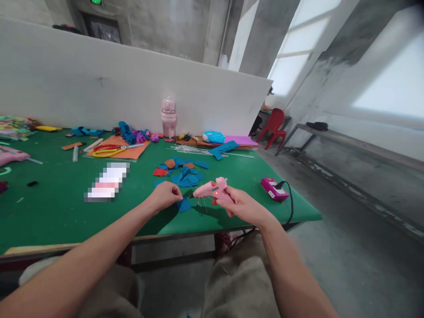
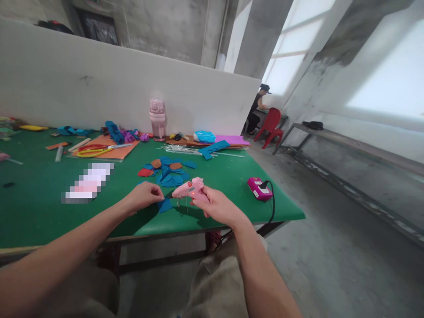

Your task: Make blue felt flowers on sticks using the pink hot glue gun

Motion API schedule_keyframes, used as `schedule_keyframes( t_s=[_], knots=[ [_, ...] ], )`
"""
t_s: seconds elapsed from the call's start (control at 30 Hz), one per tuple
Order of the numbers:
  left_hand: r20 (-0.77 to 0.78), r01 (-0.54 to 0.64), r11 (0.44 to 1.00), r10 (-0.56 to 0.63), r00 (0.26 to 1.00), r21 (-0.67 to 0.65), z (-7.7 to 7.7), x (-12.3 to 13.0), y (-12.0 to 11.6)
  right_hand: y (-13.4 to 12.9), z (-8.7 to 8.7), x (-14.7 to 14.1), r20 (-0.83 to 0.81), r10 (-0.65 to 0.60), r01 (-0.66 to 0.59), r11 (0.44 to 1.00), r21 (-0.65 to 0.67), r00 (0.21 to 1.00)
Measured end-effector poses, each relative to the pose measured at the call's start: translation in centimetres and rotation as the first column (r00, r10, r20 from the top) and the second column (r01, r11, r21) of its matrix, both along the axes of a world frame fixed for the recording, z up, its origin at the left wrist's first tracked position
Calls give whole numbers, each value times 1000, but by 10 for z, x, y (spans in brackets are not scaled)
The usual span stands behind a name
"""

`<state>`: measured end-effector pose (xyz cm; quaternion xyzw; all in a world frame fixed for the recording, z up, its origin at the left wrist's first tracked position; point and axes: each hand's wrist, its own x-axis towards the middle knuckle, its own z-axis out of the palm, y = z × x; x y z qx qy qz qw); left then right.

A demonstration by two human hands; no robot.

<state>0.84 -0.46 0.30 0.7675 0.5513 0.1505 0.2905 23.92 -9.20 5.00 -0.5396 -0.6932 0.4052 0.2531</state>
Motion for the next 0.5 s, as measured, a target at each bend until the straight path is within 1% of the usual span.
schedule_keyframes(
  t_s=[0.2, 0.3, 0.4, 0.5],
  knots=[
    [-25, 0, 1000, 0, 1000, 21, 0, 1, -1, -1, -1, -10, 82, 50, -50, 999, -5, 995],
    [-25, 6, 1000, -5, 1000, 25, -1, 1, -1, -2, 0, -14, 119, 51, -53, 999, 10, 992],
    [-30, 7, 999, -6, 1000, 32, 0, 2, -1, -2, 0, -16, 118, 42, -42, 999, -3, 992],
    [-36, 2, 1000, -1, 999, 27, 0, 2, -2, -2, -1, -17, 84, 47, -44, 998, -35, 995]
  ],
)
